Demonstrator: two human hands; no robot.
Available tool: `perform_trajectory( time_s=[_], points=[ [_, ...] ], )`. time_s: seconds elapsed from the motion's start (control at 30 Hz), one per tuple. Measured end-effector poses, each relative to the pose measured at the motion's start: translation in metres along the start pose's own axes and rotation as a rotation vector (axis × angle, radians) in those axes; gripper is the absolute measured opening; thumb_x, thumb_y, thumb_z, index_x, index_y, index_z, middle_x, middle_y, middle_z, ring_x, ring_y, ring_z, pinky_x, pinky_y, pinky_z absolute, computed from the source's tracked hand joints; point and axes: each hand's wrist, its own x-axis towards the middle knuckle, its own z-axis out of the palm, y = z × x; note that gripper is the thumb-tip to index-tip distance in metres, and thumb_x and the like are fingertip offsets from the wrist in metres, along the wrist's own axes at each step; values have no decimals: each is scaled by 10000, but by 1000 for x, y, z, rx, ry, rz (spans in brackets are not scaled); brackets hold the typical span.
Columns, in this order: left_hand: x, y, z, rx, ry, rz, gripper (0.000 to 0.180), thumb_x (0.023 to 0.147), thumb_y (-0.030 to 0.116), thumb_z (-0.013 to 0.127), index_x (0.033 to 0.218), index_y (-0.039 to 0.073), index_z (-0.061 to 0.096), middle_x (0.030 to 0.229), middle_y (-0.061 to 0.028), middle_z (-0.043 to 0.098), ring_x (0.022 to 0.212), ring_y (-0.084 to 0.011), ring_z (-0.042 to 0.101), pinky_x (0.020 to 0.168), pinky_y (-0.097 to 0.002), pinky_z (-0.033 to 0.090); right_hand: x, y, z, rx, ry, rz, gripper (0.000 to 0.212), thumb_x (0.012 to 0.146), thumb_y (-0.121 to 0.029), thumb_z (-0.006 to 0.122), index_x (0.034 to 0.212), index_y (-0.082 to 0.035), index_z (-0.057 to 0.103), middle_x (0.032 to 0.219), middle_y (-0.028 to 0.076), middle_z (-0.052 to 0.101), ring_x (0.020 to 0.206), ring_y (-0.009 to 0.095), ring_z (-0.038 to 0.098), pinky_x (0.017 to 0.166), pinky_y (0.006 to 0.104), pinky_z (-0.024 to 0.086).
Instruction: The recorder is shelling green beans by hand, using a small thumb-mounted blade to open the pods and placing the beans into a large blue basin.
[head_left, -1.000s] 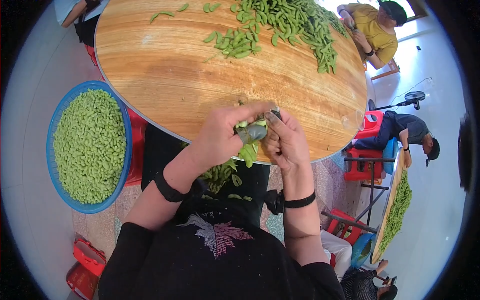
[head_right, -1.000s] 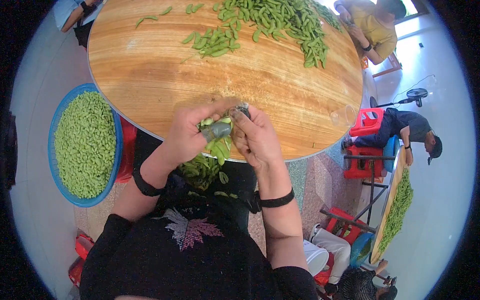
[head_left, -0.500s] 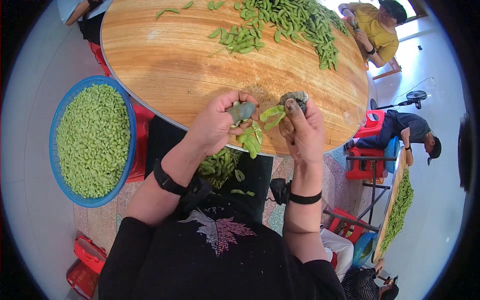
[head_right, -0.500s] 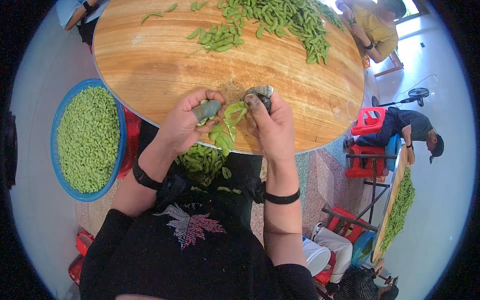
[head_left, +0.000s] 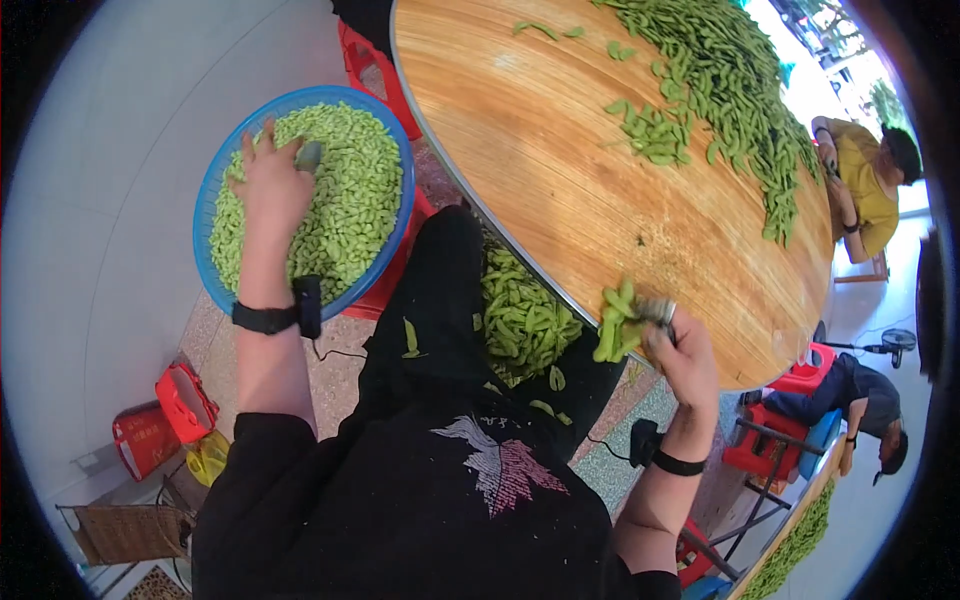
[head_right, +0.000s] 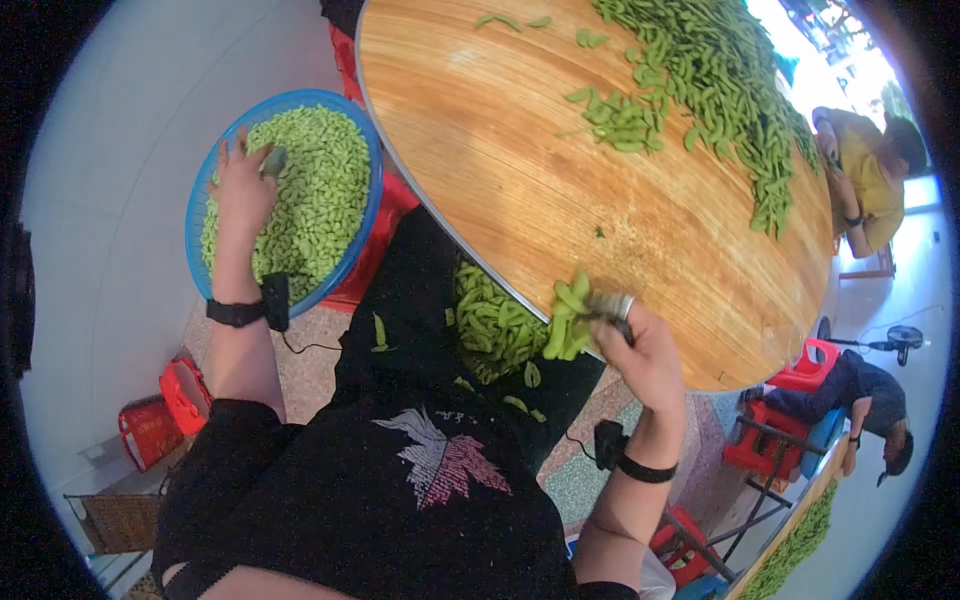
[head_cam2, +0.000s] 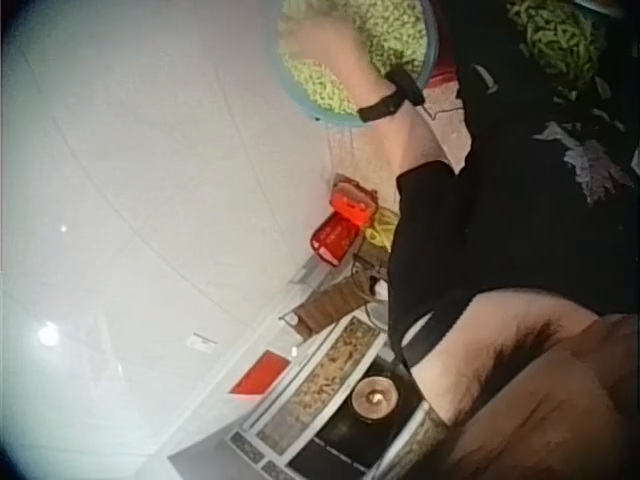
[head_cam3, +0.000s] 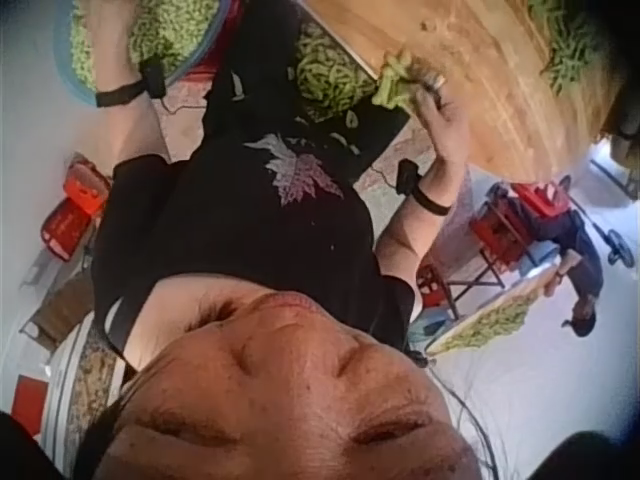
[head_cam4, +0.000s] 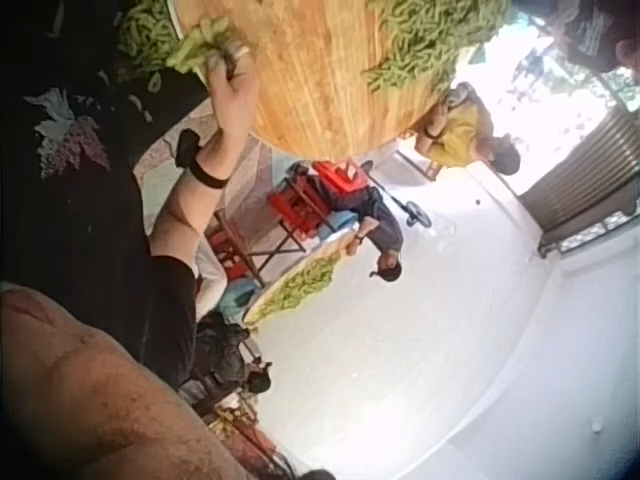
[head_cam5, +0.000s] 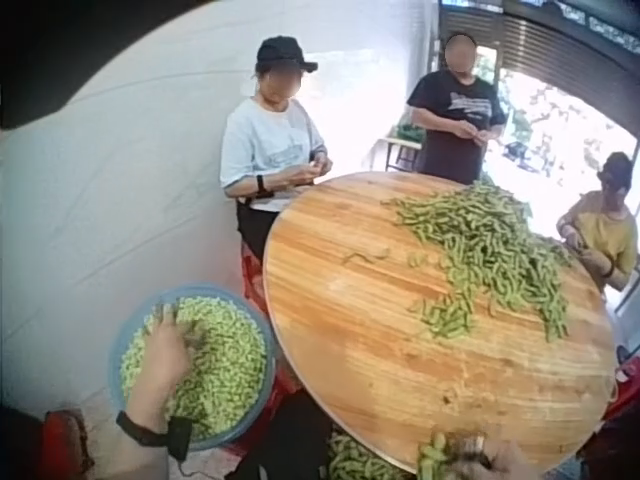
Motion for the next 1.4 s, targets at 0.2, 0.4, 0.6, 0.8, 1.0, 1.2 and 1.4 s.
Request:
perform_trajectory(
  time_s=[0.2, 0.4, 0.6, 0.8, 1.0, 1.2, 1.4],
  points=[
    [-32, 126, -43, -1117, 47, 577, 330, 775, 64, 606, 1102, 40, 579, 1211, -221, 498, 1105, -376, 493, 922, -395, 416, 42, -37, -37, -415, 62, -133, 230, 819, -161, 570, 988, -9, 604, 809, 53, 603, 726, 122, 546, 661, 274, 442],
    [-73, 223, -46, -1004, -124, 939, 417, 815, 228, 593, 1166, 22, 503, 1239, -222, 450, 1180, -380, 420, 1009, -491, 312, 189, -28, -106, -561, 467, -122, 335, 843, -314, 553, 941, 4, 597, 717, 129, 581, 651, 230, 554, 587, 341, 425],
    [-115, 237, -48, -965, -280, 1326, 407, 807, 243, 582, 1155, 45, 513, 1295, -167, 431, 1262, -300, 360, 1071, -462, 236, 211, -24, -91, -793, 507, -184, 386, 844, -351, 572, 978, 10, 543, 885, 247, 618, 852, 396, 596, 727, 439, 457],
    [-124, 227, -53, -1137, -561, 1689, 307, 802, 188, 573, 1067, 31, 579, 1199, -148, 538, 1200, -284, 442, 1061, -428, 282, 121, -18, -62, -628, 318, -124, 310, 845, -276, 566, 944, 15, 519, 832, 238, 615, 798, 400, 595, 674, 434, 468],
    [-111, 220, -57, -1448, -805, 1614, 358, 682, 17, 569, 1039, 33, 593, 989, -125, 623, 957, -304, 578, 855, -396, 461, 53, 0, -66, -322, 433, -112, 210, 838, -137, 571, 968, 27, 561, 791, 183, 598, 683, 240, 582, 658, 303, 461],
    [-107, 224, -58, -1635, -767, 1339, 213, 758, 15, 593, 968, 25, 628, 887, -140, 634, 796, -290, 615, 694, -341, 492, 35, -6, -40, -574, 393, -82, 258, 811, -102, 603, 1067, -69, 596, 668, 104, 581, 602, 126, 539, 582, 279, 456],
    [-126, 231, -49, -1936, -844, 484, 231, 828, 16, 570, 1058, 21, 591, 820, -35, 593, 738, -124, 579, 642, -255, 481, 40, 0, -23, -738, 459, -322, 145, 804, -143, 611, 891, -31, 581, 709, 215, 574, 659, 400, 554, 555, 407, 446]
  ],
)
